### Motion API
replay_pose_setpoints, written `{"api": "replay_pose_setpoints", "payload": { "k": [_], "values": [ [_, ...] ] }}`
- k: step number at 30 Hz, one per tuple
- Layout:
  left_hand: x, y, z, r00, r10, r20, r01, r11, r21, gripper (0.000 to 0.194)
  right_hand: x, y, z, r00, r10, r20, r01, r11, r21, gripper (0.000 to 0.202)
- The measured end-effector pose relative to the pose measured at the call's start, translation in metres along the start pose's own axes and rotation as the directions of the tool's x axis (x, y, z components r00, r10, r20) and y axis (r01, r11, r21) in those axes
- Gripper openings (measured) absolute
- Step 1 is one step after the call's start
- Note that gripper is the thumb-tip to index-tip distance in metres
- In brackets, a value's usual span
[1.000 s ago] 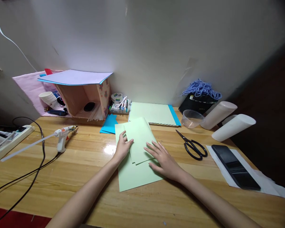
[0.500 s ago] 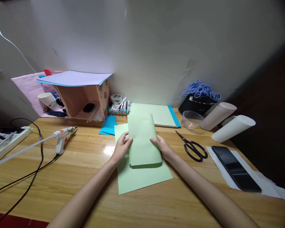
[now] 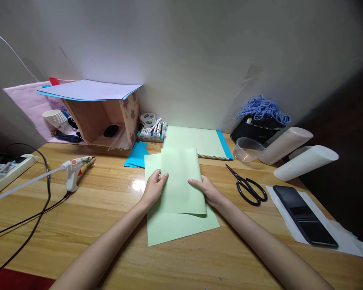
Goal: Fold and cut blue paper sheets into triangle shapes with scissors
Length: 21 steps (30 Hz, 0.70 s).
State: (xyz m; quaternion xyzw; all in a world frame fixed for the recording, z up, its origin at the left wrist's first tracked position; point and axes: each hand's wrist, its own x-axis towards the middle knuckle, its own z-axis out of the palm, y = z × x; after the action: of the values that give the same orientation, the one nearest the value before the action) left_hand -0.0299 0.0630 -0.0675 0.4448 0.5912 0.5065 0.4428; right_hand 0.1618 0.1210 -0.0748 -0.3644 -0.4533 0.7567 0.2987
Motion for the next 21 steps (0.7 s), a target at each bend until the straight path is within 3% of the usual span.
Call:
{"api": "replay_pose_setpoints", "payload": {
  "k": [21],
  "values": [
    [0.0013, -0.0002, -0.0025, 0.996, 0.083, -0.044, -0.077, 0.989, 0.129, 0.03, 0.0007, 0.0005, -0.0011, 0.999, -0.017, -0.036, 0.016, 0.999, -0.029, 0.041]
  ]
}}
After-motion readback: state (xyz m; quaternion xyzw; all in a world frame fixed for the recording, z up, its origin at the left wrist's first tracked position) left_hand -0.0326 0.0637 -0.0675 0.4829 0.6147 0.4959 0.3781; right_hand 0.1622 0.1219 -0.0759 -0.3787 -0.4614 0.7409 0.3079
